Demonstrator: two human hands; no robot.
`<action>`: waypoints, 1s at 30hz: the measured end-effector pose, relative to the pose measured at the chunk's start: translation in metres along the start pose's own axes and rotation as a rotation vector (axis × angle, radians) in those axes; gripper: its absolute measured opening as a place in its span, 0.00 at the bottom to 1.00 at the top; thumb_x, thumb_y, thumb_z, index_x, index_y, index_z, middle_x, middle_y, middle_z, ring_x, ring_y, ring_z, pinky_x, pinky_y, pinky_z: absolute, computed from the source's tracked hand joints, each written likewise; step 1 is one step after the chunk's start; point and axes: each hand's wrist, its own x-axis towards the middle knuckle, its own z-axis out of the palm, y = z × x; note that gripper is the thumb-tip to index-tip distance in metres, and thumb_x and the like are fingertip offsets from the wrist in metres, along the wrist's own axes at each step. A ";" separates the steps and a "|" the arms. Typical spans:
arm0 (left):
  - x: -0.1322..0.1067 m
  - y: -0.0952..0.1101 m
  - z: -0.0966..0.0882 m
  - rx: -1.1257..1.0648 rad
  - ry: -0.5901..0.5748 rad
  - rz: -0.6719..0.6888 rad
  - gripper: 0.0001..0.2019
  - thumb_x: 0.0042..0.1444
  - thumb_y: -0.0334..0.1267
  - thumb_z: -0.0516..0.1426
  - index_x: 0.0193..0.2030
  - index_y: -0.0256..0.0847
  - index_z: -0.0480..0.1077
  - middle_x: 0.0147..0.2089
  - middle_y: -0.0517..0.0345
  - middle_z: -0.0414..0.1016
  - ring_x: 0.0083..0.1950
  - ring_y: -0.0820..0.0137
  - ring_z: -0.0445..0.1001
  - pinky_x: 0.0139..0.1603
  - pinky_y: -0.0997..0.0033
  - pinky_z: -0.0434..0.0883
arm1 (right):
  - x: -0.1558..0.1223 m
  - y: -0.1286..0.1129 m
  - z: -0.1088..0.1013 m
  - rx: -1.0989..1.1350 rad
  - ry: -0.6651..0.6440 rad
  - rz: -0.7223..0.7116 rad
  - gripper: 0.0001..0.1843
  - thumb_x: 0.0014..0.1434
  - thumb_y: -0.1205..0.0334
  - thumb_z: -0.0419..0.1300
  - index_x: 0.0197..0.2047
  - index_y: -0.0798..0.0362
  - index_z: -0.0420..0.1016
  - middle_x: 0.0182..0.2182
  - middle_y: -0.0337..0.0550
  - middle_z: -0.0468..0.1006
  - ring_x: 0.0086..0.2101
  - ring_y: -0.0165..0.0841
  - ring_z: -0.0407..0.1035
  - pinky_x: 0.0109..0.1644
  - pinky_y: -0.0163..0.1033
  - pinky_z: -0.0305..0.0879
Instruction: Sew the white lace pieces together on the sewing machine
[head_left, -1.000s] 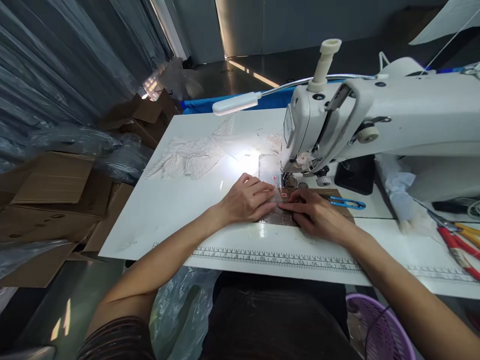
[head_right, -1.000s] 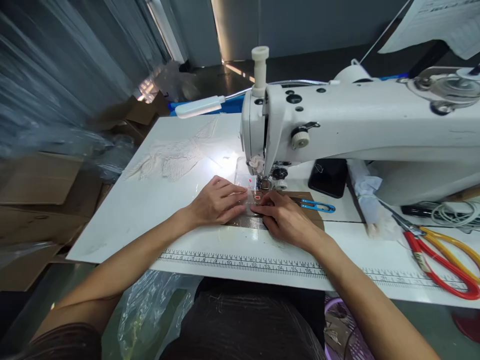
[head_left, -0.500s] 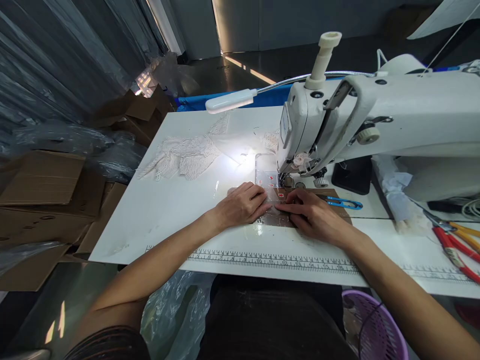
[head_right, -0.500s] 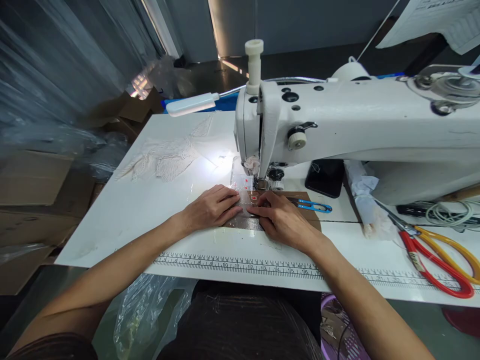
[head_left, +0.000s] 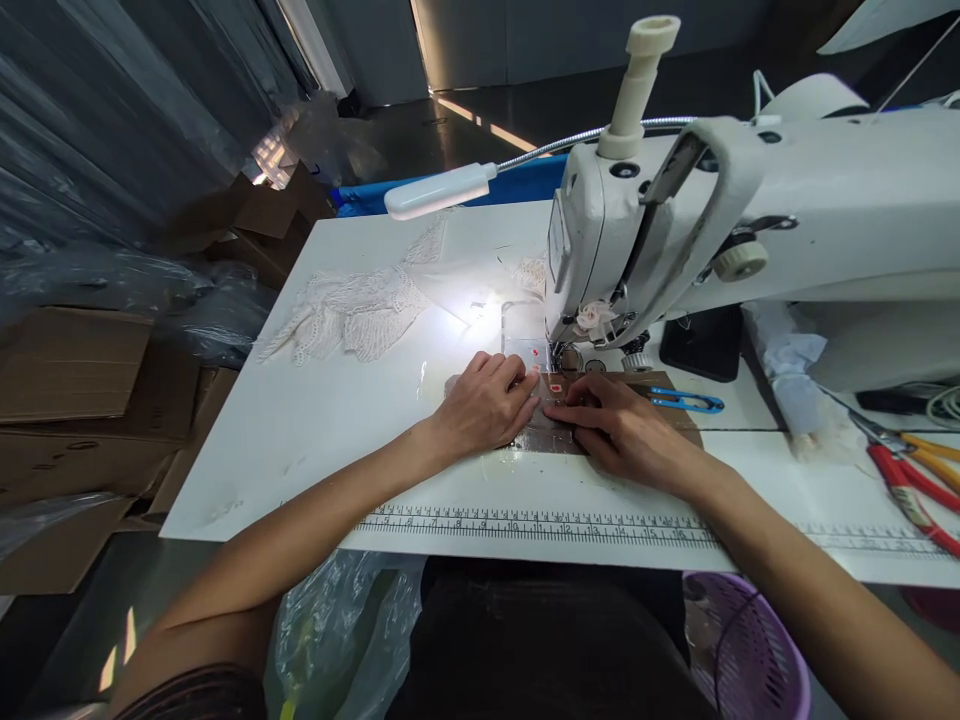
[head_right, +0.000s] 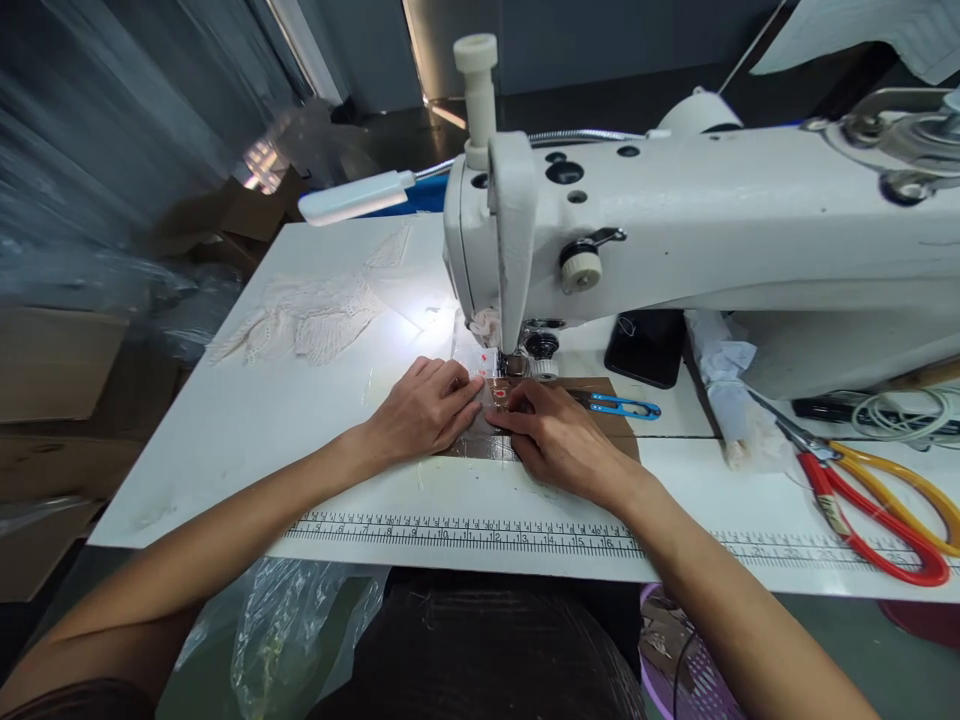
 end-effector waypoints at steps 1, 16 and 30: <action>0.001 0.000 -0.001 0.017 -0.020 0.007 0.16 0.68 0.40 0.46 0.53 0.33 0.68 0.45 0.45 0.72 0.38 0.64 0.66 0.39 0.62 0.63 | 0.000 -0.001 0.000 0.002 0.003 0.002 0.20 0.60 0.71 0.53 0.51 0.50 0.79 0.44 0.52 0.72 0.45 0.41 0.70 0.51 0.52 0.71; 0.033 -0.035 0.002 -0.110 -0.102 0.099 0.17 0.67 0.44 0.48 0.48 0.37 0.73 0.44 0.48 0.77 0.41 0.62 0.67 0.42 0.60 0.60 | 0.009 0.002 0.005 -0.010 0.101 0.105 0.23 0.59 0.72 0.51 0.53 0.52 0.77 0.45 0.53 0.75 0.41 0.41 0.73 0.47 0.50 0.74; 0.029 -0.035 0.015 -0.153 0.002 0.110 0.18 0.65 0.44 0.49 0.53 0.37 0.72 0.51 0.47 0.77 0.46 0.59 0.69 0.48 0.54 0.61 | 0.006 0.002 0.007 -0.004 0.090 0.129 0.22 0.60 0.71 0.51 0.55 0.50 0.75 0.45 0.52 0.73 0.42 0.41 0.72 0.47 0.50 0.74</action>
